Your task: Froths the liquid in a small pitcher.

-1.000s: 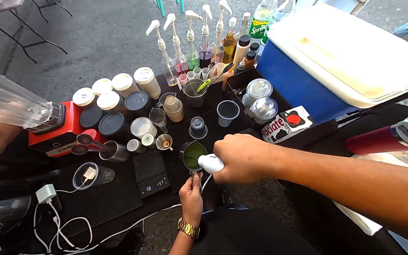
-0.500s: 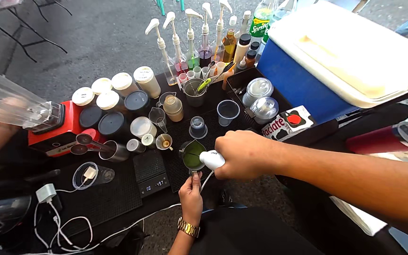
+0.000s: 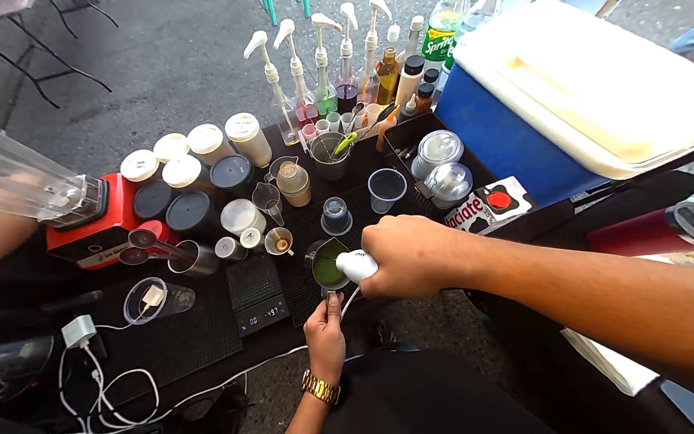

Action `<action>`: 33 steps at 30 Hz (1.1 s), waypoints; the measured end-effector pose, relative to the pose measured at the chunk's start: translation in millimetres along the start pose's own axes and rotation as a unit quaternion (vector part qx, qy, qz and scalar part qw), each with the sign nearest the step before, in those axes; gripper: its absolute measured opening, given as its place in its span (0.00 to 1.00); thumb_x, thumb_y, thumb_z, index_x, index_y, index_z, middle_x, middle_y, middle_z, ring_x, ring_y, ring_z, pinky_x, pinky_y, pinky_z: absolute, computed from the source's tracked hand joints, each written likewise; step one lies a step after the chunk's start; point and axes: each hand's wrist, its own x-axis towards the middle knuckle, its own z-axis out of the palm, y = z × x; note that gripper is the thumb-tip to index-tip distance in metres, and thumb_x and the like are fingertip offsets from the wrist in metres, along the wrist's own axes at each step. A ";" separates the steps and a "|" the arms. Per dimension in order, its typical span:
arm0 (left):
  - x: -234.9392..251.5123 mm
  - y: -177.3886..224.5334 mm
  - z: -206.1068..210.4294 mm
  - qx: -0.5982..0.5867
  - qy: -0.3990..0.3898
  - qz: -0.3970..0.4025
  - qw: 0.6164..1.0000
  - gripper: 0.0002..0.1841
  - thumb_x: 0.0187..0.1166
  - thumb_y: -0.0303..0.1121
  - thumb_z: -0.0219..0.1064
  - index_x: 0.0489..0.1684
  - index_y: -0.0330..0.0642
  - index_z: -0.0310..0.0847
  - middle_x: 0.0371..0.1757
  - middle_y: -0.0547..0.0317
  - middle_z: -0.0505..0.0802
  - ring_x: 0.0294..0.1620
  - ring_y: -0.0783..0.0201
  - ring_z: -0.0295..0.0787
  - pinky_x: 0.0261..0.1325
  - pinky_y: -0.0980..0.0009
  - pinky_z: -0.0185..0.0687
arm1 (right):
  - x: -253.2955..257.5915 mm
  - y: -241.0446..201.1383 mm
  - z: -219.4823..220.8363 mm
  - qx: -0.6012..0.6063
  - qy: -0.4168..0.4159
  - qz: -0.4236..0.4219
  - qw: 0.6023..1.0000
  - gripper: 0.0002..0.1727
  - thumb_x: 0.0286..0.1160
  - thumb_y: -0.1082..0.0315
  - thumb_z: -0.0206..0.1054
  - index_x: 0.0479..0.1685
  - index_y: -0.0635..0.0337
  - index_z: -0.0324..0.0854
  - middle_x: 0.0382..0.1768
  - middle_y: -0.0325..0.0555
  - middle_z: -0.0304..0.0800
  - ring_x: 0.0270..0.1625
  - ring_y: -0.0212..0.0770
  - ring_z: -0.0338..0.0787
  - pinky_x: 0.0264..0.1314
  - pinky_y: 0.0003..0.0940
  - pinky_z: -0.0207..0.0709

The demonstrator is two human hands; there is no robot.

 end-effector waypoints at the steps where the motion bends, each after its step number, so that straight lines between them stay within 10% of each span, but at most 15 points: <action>1: -0.2 0.1 -0.8 0.003 0.000 0.000 1.000 0.15 0.87 0.33 0.60 0.38 0.35 0.92 0.40 0.56 0.98 0.47 0.69 0.95 0.59 0.70 0.89 | 0.4 -0.4 -0.2 -0.001 0.000 0.000 1.000 0.19 0.68 0.46 0.75 0.23 0.49 0.81 0.17 0.36 0.79 0.25 0.39 0.83 0.26 0.43 0.73; 14: -5.7 3.7 -1.0 -0.057 0.006 -0.043 0.997 0.16 0.90 0.30 0.57 0.39 0.28 0.89 0.42 0.47 0.98 0.50 0.61 0.98 0.62 0.66 0.92 | 2.0 -1.9 1.0 -0.022 -0.015 0.027 0.999 0.20 0.68 0.45 0.75 0.22 0.50 0.80 0.17 0.37 0.79 0.24 0.39 0.83 0.25 0.44 0.73; 21: -3.9 -2.8 -3.1 0.029 0.006 0.018 0.999 0.16 0.86 0.36 0.61 0.27 0.41 0.90 0.25 0.65 0.91 0.29 0.75 0.87 0.38 0.75 0.83 | 2.2 -16.4 -0.1 -0.020 -0.018 0.008 1.000 0.19 0.66 0.45 0.76 0.23 0.49 0.81 0.17 0.35 0.79 0.24 0.38 0.83 0.25 0.44 0.73; 33: 17.1 7.2 -18.7 0.037 0.053 0.059 0.996 0.14 0.85 0.32 0.61 0.32 0.38 0.92 0.26 0.65 0.91 0.30 0.76 0.87 0.41 0.77 0.84 | -7.6 -20.1 1.0 -0.011 -0.005 -0.016 1.000 0.20 0.68 0.45 0.75 0.23 0.50 0.81 0.17 0.36 0.78 0.24 0.39 0.82 0.26 0.44 0.72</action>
